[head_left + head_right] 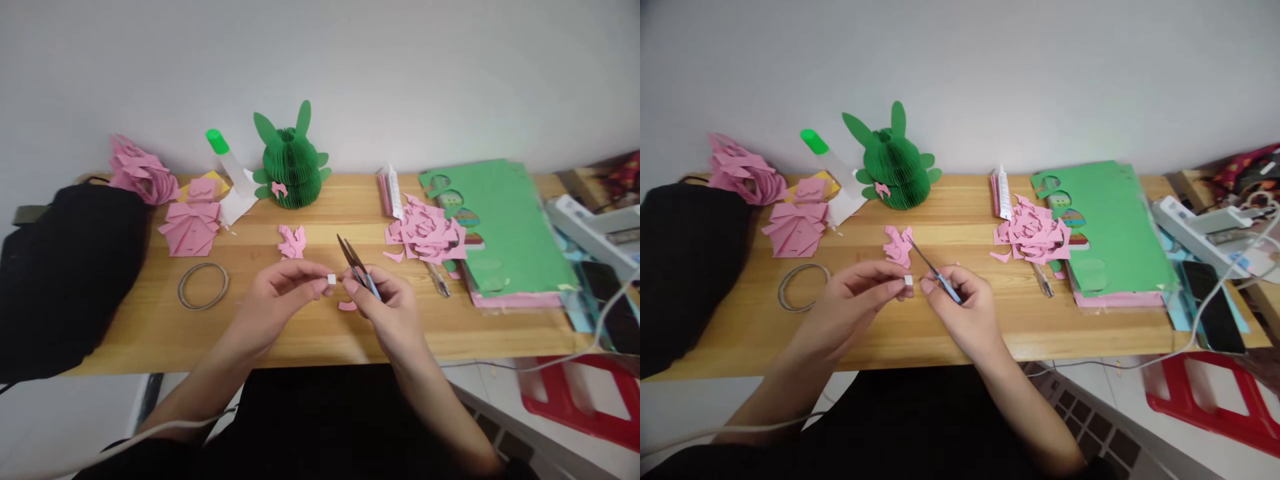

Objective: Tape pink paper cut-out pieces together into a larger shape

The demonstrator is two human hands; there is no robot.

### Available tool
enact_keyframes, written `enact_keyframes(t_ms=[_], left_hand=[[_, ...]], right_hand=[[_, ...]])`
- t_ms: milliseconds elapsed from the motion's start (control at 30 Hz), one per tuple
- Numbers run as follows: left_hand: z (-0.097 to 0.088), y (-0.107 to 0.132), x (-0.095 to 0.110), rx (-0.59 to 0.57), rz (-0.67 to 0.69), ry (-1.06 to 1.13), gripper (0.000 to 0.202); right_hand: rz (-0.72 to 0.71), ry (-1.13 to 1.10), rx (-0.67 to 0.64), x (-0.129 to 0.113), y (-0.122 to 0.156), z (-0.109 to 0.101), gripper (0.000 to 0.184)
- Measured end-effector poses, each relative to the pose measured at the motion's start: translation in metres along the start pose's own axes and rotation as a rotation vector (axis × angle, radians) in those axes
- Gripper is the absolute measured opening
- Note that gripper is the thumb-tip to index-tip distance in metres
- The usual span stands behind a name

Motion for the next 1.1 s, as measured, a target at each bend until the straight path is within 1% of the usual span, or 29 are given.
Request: enact_keyframes(t_ms=[100, 300, 467, 567, 700, 767, 900, 1100], left_hand=[[0.006, -0.002, 0.001, -0.016, 0.019, -0.026, 0.013], [0.015, -0.001, 0.008, -0.026, 0.043, -0.212, 0.008], [0.015, 0.0, 0.014, -0.013, 0.087, -0.384, 0.008], [0.017, 0.0, 0.017, -0.03, 0.105, -0.47, 0.004], [0.02, -0.001, 0.017, -0.08, 0.076, -0.451, 0.005], [0.02, -0.001, 0.017, -0.101, 0.058, -0.434, 0.006], [0.019, -0.001, 0.015, -0.113, 0.026, -0.409, 0.005], [0.018, -0.001, 0.012, -0.137, -0.013, -0.405, 0.002]], right_hand=[[-0.007, 0.0, -0.016, -0.005, 0.003, 0.0, 0.019], [-0.015, 0.054, 0.004, -0.011, 0.006, -0.003, 0.01], [-0.045, 0.12, 0.029, -0.017, 0.006, -0.007, 0.009], [-0.022, 0.126, 0.025, -0.017, 0.008, -0.008, 0.01], [0.022, 0.11, -0.028, -0.015, 0.01, -0.005, 0.011], [0.024, 0.118, -0.029, -0.016, 0.01, -0.004, 0.013], [0.037, 0.154, -0.031, -0.019, 0.009, -0.004, 0.015], [0.024, 0.157, -0.094, -0.023, 0.009, -0.004, 0.018]])
Point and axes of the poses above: each hand's wrist, its own y-axis away from the middle knuckle, its own z-axis out of the palm, x = y × z, the point moved 6 cm from there along -y, towards the middle knuckle, and after that the axes turned 12 degrees about -x, right-handed, at the moved point
